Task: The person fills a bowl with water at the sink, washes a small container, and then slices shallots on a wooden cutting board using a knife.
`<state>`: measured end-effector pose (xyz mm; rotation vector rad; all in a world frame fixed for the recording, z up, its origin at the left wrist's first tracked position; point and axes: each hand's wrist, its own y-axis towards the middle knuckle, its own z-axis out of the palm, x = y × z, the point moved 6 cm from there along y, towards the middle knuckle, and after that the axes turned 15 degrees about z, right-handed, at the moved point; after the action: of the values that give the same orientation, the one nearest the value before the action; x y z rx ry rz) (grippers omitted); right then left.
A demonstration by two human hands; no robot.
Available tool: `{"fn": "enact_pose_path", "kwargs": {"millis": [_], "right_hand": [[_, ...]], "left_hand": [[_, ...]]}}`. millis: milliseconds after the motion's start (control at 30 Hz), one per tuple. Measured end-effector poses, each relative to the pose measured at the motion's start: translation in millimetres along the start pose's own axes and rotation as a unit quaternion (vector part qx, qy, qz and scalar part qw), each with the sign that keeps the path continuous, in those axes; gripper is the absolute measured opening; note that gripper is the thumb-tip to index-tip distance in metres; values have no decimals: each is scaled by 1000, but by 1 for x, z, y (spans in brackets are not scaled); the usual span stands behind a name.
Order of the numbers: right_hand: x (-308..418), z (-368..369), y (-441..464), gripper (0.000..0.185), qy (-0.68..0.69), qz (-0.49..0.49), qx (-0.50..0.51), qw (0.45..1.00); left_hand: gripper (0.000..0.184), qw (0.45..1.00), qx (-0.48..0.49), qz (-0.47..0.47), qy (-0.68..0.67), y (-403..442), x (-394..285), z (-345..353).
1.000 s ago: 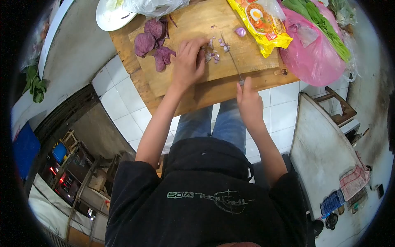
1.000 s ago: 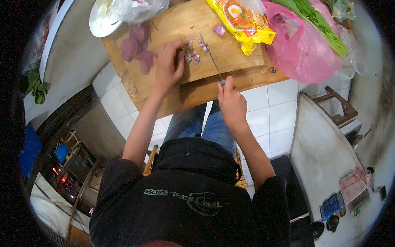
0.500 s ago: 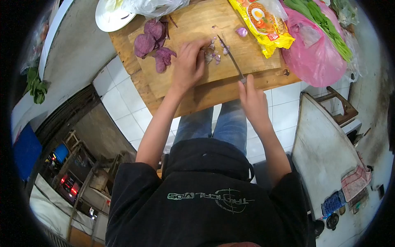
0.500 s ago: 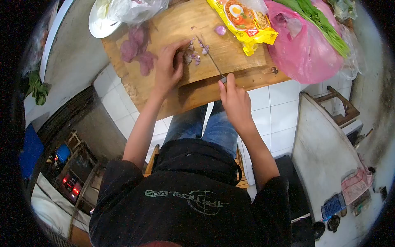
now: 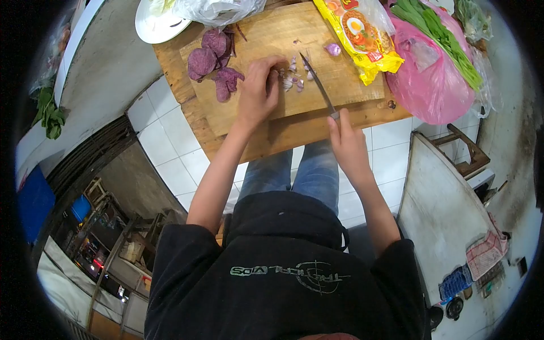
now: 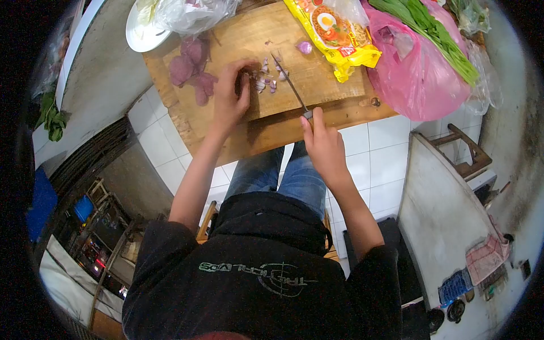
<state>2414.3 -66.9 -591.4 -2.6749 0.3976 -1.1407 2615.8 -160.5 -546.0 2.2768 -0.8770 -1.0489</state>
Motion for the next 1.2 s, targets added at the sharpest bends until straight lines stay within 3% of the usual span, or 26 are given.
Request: {"fn": "enact_pose_path", "kwargs": {"millis": [100, 200, 400, 700, 900, 1200], "right_hand": [[4, 1, 5, 30, -49, 6, -48, 998], [6, 9, 3, 28, -52, 33, -28, 998], [1, 1, -3, 28, 59, 6, 25, 998], [4, 14, 18, 29, -47, 23, -26, 998], [9, 3, 11, 29, 29, 10, -23, 999], [14, 3, 19, 28, -107, 43, -48, 992]], "left_hand": [[32, 1000, 0, 12, 3, 3, -3, 2], [31, 1000, -4, 23, 6, 2, 1, 5], [30, 1000, 8, 2, -7, -3, 0, 8], [32, 1000, 9, 11, 16, 9, 7, 2], [42, 996, 40, 55, 51, 19, 0, 6], [39, 999, 39, 34, 15, 22, 2, 5]]}}
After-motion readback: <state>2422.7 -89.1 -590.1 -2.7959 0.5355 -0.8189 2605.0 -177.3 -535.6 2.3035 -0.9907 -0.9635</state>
